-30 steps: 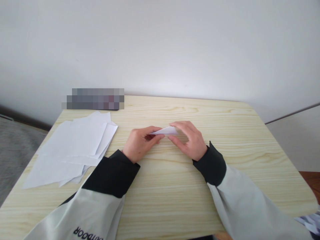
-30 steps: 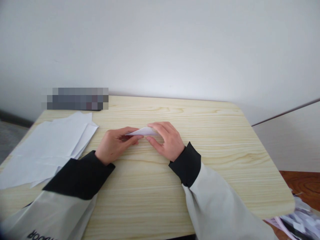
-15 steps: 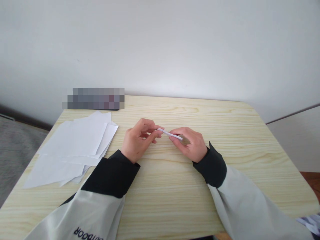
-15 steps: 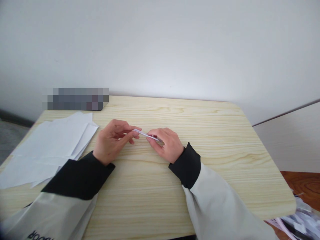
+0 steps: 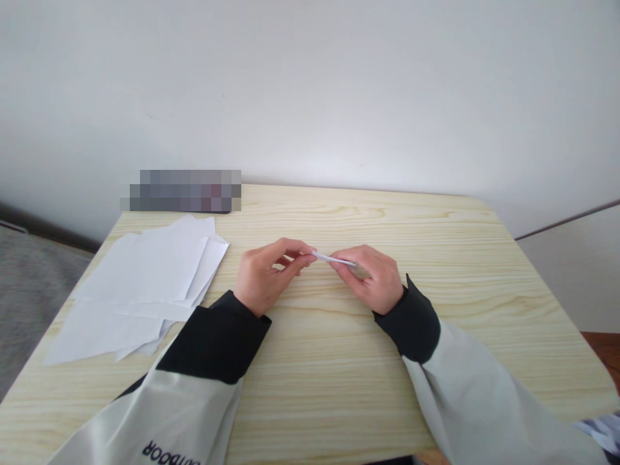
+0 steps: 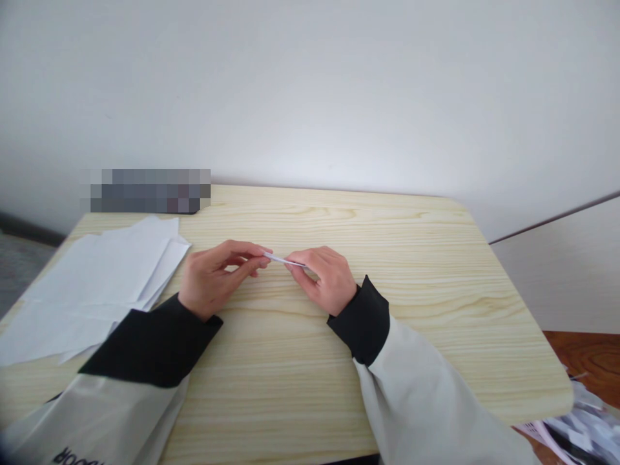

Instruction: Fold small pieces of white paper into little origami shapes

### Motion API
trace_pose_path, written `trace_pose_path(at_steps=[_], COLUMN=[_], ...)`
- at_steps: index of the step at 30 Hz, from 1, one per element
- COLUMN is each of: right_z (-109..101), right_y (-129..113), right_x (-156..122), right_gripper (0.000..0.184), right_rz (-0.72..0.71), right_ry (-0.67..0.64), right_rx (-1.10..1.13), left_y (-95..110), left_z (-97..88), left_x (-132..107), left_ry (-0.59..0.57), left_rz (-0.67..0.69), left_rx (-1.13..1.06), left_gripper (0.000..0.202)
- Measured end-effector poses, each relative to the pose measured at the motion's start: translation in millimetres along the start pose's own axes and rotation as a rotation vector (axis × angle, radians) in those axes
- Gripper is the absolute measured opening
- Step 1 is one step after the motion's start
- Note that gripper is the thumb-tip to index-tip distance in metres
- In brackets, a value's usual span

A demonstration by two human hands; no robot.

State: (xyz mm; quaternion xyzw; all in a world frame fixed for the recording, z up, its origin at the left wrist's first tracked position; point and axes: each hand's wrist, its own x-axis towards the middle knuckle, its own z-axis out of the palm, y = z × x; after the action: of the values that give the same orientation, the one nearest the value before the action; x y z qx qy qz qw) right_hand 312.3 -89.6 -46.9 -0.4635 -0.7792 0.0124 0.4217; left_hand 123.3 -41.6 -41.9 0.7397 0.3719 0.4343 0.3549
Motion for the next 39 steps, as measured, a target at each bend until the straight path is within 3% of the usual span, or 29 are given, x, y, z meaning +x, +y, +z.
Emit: trace_pose_path(at_steps=[6,24,33,39], right_z=[-1.0,-0.9,-0.6,0.4], right_y=[1.1,1.9,3.9,3.4], right_x=[1.5,2.3,1.1,2.4], right_gripper=[0.010,0.011,0.011,0.010], right_rz=[-0.043,-0.059,-0.081,-0.096], right_ry=[-0.010,-0.013,-0.017,0.021], right_rx=[-0.008,-0.036,-0.037,-0.042], left_y=[1.4,-0.4,-2.7,-4.4], left_z=[-1.2,-3.0,-2.8,-0.9], left_x=[0.2,0.5,0.3,-0.1], left_ry=[0.030,0.055,0.044,0.110], left_rz=[0.100,0.251,0.217,0.277], left_rx=[0.142,0.254,0.268,0.253], left_gripper=[0.010,0.006,0.009,0.008])
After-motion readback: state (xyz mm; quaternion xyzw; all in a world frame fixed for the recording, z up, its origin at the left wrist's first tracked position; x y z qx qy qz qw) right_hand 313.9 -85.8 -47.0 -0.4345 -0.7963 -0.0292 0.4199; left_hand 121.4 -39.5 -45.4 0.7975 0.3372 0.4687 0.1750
